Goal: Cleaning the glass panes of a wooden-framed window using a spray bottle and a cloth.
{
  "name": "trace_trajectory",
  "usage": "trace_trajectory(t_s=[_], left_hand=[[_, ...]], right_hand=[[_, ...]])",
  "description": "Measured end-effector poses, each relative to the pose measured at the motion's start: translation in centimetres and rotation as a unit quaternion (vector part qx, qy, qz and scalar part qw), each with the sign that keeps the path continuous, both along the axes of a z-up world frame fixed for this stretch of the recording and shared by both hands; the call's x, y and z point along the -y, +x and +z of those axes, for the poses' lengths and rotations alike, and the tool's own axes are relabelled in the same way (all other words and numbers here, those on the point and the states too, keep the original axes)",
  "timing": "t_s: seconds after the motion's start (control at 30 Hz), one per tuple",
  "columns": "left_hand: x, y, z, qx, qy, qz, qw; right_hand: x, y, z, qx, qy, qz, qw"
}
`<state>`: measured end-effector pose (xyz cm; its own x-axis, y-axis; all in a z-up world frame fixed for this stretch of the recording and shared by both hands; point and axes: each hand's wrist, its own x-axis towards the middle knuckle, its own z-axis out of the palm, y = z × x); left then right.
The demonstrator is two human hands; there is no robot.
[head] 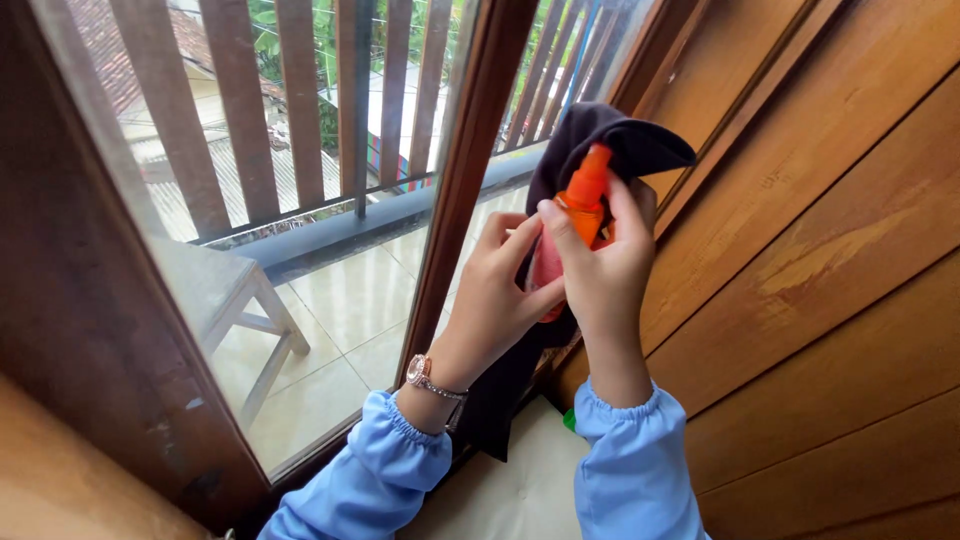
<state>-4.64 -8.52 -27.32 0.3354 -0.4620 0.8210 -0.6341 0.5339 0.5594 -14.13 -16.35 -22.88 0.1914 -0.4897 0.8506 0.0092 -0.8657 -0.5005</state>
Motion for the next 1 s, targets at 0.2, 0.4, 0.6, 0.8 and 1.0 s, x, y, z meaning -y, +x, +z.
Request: trace_trajectory(t_s=[0.2, 0.4, 0.6, 0.8, 1.0], left_hand=[[1.5, 0.6, -0.3, -0.042, -0.008, 0.008, 0.999], [0.0, 2.3, -0.1, -0.144, 0.036, -0.023, 0.989], [-2.0, 3.8, -0.3, -0.102, 0.003, 0.016, 0.995], [-3.1, 5.0, -0.2, -0.091, 0.004, 0.011, 0.996], [-4.6, 6.5, -0.2, -0.061, 0.028, -0.003, 0.998]], right_hand=[[1.7, -0.5, 0.0, 0.053, 0.096, 0.114, 0.987], [9.5, -2.4, 0.0, 0.129, 0.157, 0.041, 0.978], [12.4, -1.5, 3.0, 0.126, 0.004, 0.129, 0.984], [12.8, 5.9, -2.0, -0.022, -0.073, 0.097, 0.992], [16.9, 6.8, -9.8, -0.114, -0.056, -0.037, 0.991]])
